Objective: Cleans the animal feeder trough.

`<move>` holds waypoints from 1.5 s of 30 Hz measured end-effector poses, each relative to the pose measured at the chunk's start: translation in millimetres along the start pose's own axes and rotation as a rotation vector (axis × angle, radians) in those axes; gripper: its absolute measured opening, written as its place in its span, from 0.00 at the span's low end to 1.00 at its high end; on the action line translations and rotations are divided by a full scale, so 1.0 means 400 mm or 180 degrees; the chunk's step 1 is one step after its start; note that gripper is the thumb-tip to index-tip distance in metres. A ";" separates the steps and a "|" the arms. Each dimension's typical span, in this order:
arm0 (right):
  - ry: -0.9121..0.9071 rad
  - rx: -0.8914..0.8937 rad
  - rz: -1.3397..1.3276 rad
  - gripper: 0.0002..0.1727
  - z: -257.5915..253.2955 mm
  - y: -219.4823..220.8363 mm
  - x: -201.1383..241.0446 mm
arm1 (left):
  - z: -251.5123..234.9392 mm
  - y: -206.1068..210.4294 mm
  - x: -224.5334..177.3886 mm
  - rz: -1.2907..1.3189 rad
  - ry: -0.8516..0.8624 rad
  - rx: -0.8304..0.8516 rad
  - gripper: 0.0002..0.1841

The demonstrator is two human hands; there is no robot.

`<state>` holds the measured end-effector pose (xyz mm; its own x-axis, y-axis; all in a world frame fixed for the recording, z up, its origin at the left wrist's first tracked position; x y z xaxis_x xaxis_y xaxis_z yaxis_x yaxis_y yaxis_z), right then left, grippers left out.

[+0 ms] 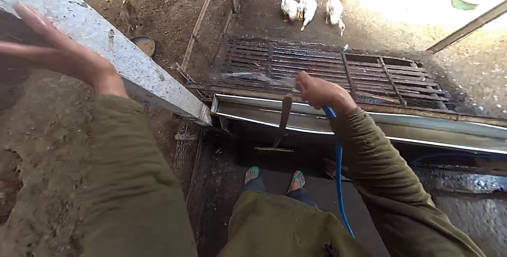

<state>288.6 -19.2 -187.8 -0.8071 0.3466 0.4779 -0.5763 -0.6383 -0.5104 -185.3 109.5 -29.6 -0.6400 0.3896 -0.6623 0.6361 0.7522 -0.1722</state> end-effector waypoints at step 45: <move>0.3226 -0.0857 -0.4182 0.23 0.083 1.564 -0.594 | 1.185 0.749 0.918 -0.1948 -0.3744 0.5359 0.31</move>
<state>124.2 -523.8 -597.1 0.5162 0.8524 0.0832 -0.7971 0.5137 -0.3175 -25.2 226.0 -670.1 -0.7880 -0.5823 -0.2001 0.6116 -0.7028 -0.3633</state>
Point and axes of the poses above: each hand's wrist, its own z-axis away from the middle knuckle, its own y-axis out of the palm, x = y × z, the point moved 8 cm from there along -z, towards the middle knuckle, and after that the axes turned 15 degrees about x, right-handed, at the moved point
